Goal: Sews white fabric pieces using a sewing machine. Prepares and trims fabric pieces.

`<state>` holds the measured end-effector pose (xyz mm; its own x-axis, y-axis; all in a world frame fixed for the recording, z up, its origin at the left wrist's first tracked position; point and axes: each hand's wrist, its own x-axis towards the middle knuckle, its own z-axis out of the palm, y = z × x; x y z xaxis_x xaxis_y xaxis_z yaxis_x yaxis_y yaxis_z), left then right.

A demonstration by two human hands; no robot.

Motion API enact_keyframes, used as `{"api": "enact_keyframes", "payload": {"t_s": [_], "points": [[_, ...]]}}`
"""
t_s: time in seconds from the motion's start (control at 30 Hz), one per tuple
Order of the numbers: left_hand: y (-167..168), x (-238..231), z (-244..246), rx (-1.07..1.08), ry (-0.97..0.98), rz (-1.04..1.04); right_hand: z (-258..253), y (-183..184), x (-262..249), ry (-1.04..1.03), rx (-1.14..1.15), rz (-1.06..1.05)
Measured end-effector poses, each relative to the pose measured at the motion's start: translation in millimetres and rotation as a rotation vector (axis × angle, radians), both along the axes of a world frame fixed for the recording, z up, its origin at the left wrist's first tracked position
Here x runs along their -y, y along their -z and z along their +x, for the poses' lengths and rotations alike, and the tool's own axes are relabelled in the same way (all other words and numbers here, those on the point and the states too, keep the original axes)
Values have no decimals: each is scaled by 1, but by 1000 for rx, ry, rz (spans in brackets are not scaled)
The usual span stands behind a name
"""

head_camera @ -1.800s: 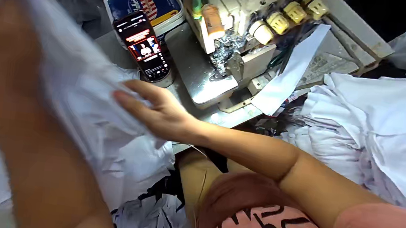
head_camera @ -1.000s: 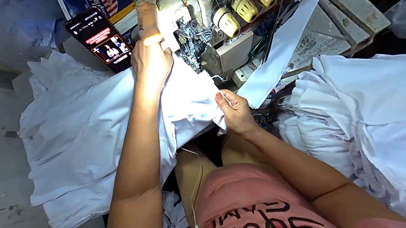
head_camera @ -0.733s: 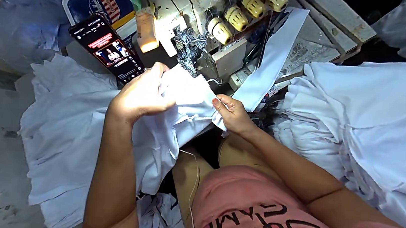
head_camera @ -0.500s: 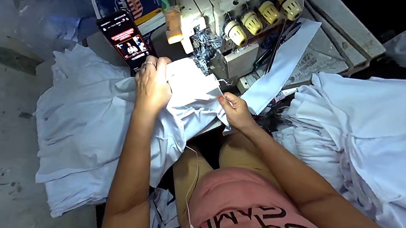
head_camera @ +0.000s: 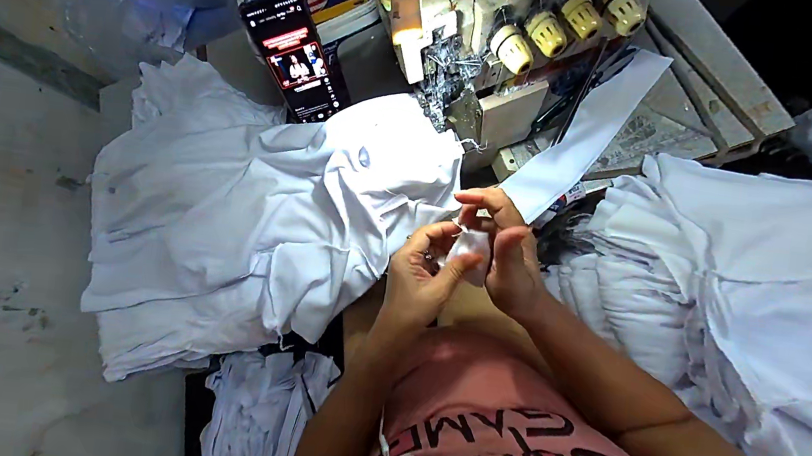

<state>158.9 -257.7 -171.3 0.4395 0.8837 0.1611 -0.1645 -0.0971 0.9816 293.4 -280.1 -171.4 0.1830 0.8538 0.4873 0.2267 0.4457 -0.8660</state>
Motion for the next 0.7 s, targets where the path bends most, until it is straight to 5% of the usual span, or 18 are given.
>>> {"api": "enact_keyframes", "payload": {"t_s": [0.4, 0.57, 0.7], "points": [[-13, -9, -35, -53, -146, 342, -12, 1, 7, -68, -22, 84], [-12, -14, -46, 296, 180, 98, -12, -12, 15, -157, -56, 136], [-4, -16, -45, 344, 315, 44, -21, -15, 20, -272, -202, 98]]}}
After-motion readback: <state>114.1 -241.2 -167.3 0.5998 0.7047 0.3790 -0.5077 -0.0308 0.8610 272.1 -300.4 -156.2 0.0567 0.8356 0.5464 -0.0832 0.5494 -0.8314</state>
